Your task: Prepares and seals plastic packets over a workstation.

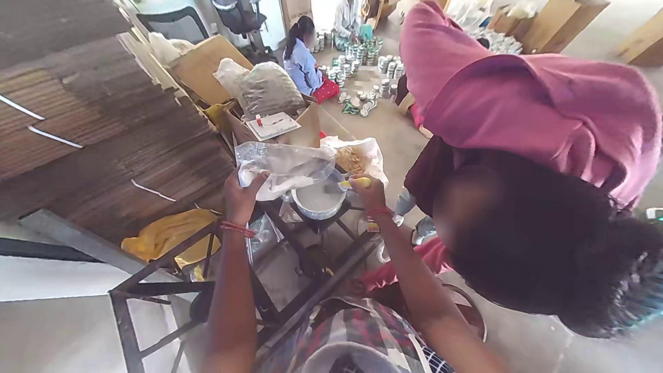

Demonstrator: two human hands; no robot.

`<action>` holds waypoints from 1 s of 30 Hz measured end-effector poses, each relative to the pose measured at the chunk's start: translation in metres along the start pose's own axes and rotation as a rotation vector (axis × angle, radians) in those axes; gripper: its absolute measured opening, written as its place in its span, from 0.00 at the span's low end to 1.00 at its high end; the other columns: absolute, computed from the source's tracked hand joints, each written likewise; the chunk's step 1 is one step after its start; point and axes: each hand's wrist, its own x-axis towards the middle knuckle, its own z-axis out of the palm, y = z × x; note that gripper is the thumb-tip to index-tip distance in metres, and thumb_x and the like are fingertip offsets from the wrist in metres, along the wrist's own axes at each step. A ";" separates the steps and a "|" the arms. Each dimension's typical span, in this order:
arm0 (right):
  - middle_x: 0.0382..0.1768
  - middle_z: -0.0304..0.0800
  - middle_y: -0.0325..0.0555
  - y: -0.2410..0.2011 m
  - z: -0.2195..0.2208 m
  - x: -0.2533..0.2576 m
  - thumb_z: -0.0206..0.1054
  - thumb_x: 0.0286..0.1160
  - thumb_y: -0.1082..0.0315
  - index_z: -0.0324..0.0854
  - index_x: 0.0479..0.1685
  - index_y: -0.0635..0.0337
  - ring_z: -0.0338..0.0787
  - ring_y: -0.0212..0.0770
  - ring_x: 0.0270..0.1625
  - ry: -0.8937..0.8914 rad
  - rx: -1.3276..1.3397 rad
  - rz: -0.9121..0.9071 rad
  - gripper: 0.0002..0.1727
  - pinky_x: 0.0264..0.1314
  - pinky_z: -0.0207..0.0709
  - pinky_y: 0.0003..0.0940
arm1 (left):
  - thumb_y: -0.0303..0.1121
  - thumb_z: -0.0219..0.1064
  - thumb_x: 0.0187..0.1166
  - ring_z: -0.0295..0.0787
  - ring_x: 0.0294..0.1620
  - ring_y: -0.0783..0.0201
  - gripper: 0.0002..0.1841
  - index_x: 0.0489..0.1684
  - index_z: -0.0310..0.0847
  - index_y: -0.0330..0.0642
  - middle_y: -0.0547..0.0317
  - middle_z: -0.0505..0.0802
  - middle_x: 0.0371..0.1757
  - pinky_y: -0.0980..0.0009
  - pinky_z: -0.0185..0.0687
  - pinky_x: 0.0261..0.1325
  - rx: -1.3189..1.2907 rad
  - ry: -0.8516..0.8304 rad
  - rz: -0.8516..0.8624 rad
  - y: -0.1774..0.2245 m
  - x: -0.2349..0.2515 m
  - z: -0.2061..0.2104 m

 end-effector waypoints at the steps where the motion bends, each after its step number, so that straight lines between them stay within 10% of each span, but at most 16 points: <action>1: 0.44 0.95 0.52 0.001 0.002 -0.001 0.72 0.76 0.62 0.92 0.49 0.61 0.94 0.45 0.47 -0.027 0.027 -0.009 0.13 0.56 0.85 0.51 | 0.44 0.78 0.75 0.90 0.58 0.64 0.29 0.72 0.77 0.38 0.49 0.91 0.60 0.59 0.85 0.67 -0.010 -0.004 0.009 0.001 0.000 0.000; 30: 0.39 0.94 0.53 0.017 -0.011 -0.016 0.71 0.80 0.58 0.89 0.51 0.63 0.94 0.44 0.36 0.106 0.119 0.148 0.16 0.46 0.90 0.48 | 0.46 0.76 0.76 0.90 0.60 0.61 0.28 0.70 0.80 0.39 0.48 0.91 0.60 0.54 0.83 0.70 0.053 -0.054 0.081 0.011 0.003 0.008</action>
